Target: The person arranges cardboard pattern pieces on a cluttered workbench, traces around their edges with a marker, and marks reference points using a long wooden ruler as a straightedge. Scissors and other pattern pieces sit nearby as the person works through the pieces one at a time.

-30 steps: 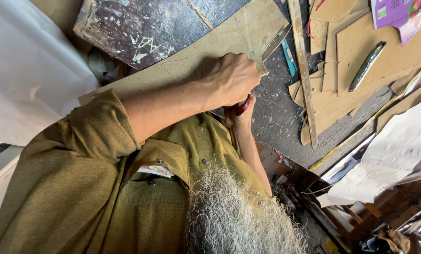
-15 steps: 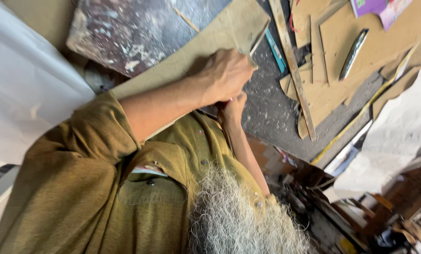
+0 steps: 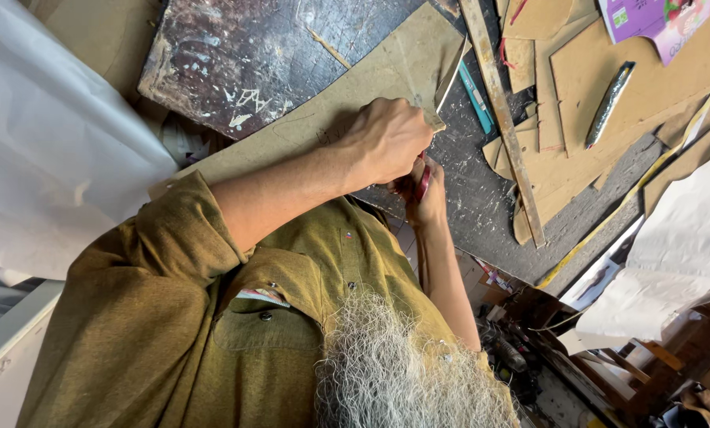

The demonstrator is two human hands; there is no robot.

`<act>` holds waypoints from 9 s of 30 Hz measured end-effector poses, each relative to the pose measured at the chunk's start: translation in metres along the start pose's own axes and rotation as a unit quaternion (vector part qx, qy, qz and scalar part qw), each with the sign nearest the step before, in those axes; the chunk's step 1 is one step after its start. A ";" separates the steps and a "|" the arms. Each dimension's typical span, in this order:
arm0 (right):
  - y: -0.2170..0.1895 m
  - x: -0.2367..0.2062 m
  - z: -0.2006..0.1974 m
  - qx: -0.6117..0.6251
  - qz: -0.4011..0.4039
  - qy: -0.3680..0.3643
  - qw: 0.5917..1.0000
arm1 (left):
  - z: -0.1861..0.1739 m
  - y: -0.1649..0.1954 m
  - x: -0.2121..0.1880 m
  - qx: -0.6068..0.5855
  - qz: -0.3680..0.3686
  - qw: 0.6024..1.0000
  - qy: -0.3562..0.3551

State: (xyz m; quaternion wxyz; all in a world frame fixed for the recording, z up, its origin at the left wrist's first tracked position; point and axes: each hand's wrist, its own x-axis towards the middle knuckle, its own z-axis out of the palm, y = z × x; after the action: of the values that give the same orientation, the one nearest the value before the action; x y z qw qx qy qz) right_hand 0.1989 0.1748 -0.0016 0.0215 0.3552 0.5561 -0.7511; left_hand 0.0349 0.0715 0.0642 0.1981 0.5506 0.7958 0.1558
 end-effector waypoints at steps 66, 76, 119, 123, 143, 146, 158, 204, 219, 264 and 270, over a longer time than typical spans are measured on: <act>0.000 -0.124 -0.225 0.097 -0.131 0.179 0.970 | -0.088 0.084 0.058 -0.586 0.033 0.788 0.187; -0.022 -0.132 -0.211 -0.157 -0.126 0.148 0.968 | -0.074 0.135 0.148 -0.335 0.108 0.931 0.099; 0.074 -0.093 -0.308 0.138 -0.098 0.042 0.985 | 0.090 0.167 0.137 -0.603 0.077 0.794 0.026; 0.083 -0.093 -0.299 0.064 -0.150 0.002 0.987 | 0.088 0.164 0.133 -0.578 0.069 0.813 0.012; 0.090 -0.263 -0.334 0.105 -0.171 0.146 0.969 | 0.151 0.315 0.185 -0.562 0.100 0.790 -0.224; 0.112 -0.276 -0.325 0.212 -0.185 0.145 0.949 | 0.169 0.330 0.195 -0.488 0.106 0.824 -0.267; 0.114 -0.210 -0.320 0.272 -0.199 0.239 0.911 | 0.149 0.298 0.213 -0.624 -0.019 0.743 -0.242; 0.344 -0.679 0.022 0.182 -0.284 0.941 0.021 | 0.188 0.236 0.176 -0.529 0.097 0.744 -0.395; 0.438 -0.892 0.190 0.310 -0.105 0.810 -0.486 | 0.262 0.397 0.095 -0.457 0.139 0.750 -0.458; 0.146 -0.342 -0.265 0.303 -0.205 0.383 0.848 | 0.174 0.358 0.052 -0.448 0.231 0.772 -0.388; 0.087 -0.255 -0.237 0.371 -0.214 0.277 0.860 | 0.128 0.266 0.089 -0.489 0.205 0.774 -0.346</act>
State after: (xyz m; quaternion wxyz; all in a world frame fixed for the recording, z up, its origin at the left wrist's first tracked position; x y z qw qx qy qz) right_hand 0.5473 0.2507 0.0390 -0.4280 0.4029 0.2815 -0.7584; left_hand 0.2859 0.2506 0.0640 0.6661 0.5463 0.3584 0.3596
